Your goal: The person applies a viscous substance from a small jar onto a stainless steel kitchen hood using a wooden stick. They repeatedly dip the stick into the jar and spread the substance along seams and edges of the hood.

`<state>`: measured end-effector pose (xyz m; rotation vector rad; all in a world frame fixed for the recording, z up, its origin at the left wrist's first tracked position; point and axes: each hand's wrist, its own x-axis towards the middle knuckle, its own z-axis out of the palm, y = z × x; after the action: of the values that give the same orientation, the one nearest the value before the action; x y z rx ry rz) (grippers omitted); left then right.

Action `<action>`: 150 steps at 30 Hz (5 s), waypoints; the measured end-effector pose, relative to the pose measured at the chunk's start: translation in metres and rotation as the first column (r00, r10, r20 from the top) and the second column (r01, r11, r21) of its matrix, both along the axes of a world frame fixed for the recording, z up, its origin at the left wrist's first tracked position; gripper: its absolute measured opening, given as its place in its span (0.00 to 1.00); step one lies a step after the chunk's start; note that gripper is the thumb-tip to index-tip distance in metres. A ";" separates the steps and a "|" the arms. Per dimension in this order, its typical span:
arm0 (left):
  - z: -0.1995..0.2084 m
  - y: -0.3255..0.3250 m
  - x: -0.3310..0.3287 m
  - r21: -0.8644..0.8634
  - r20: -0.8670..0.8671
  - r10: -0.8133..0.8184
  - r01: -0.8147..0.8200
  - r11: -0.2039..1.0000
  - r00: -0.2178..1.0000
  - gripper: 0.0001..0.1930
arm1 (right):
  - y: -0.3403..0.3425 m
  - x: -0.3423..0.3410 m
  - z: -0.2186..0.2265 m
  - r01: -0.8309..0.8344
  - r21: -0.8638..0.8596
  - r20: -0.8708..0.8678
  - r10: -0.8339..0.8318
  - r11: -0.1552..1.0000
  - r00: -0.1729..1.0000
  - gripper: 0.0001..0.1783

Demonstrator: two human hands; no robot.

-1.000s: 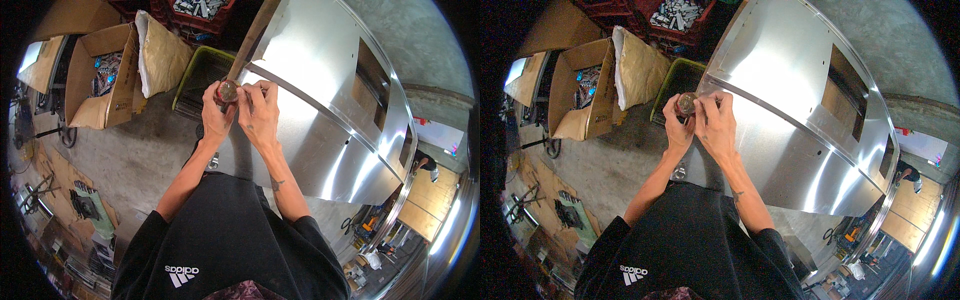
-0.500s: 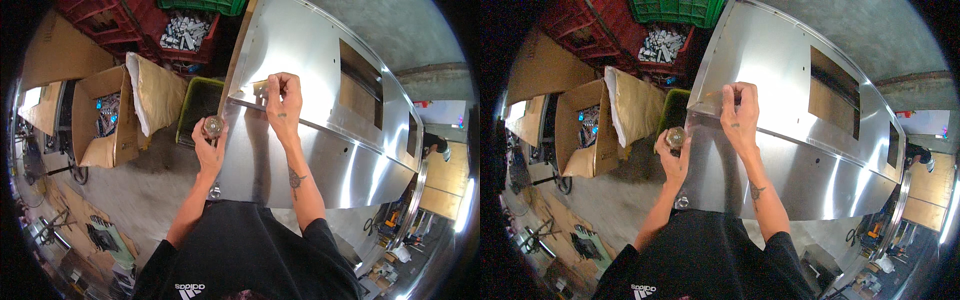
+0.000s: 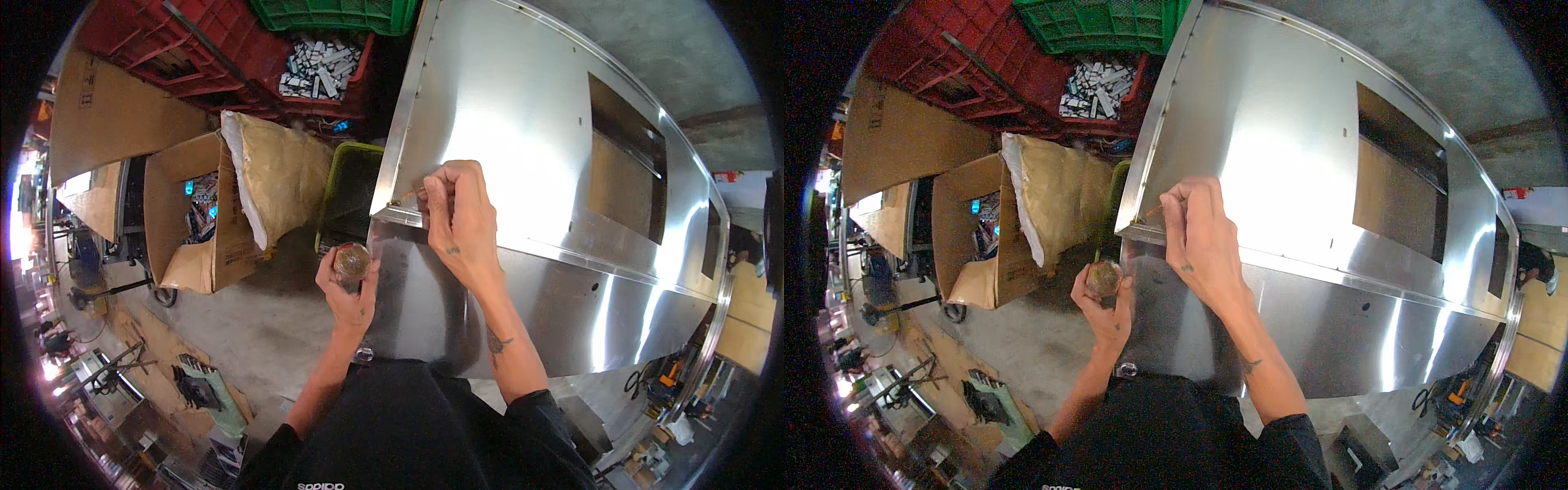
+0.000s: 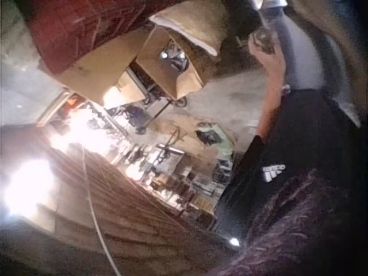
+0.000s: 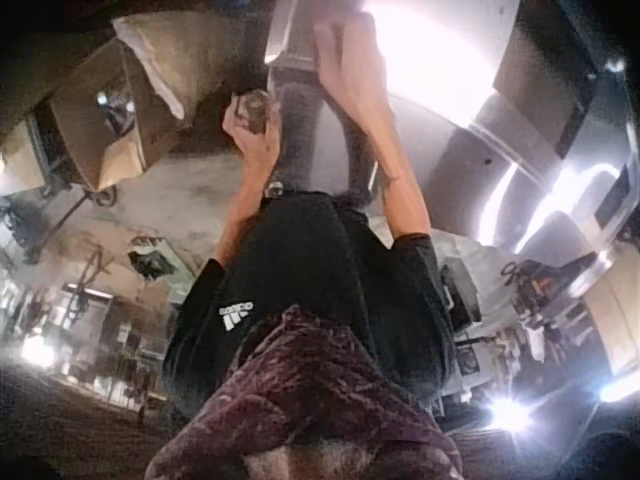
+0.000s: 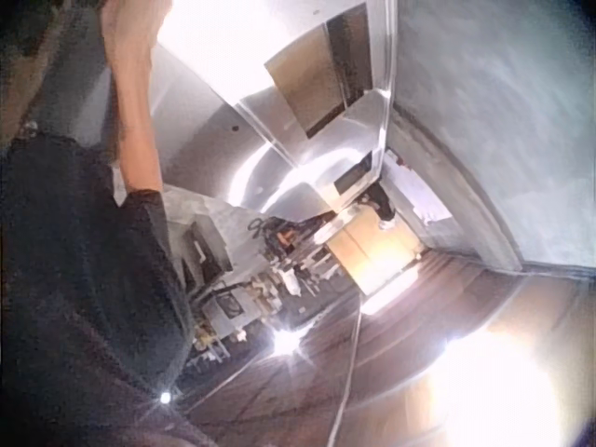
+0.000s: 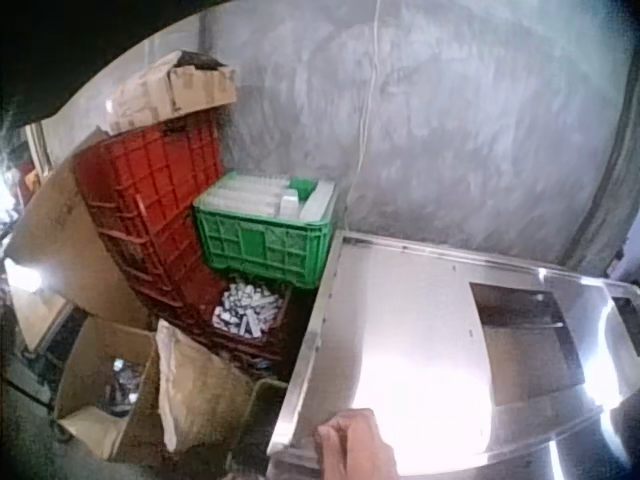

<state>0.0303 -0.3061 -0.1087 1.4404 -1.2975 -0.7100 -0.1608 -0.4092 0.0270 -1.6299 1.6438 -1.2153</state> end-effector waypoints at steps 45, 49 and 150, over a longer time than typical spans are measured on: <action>0.012 -0.005 0.003 -0.091 0.098 -0.052 0.061 0.994 0.994 0.39 | 0.001 -0.003 0.003 -0.080 -0.008 -0.088 0.079 0.997 0.993 0.08; 0.014 -0.006 0.004 -0.119 0.161 -0.048 0.068 0.991 0.986 0.39 | 0.001 -0.002 0.003 -0.079 -0.014 -0.095 0.077 0.997 0.992 0.08; 0.010 -0.011 -0.021 -0.139 0.006 -0.043 0.043 0.989 0.999 0.41 | -0.066 -0.032 -0.021 -0.167 -0.179 -0.111 0.148 0.970 0.983 0.18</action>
<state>0.0097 -0.3173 -0.0989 1.3045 -1.3569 -0.6335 -0.1928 -0.4748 0.0059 -1.9237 1.4594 -1.2582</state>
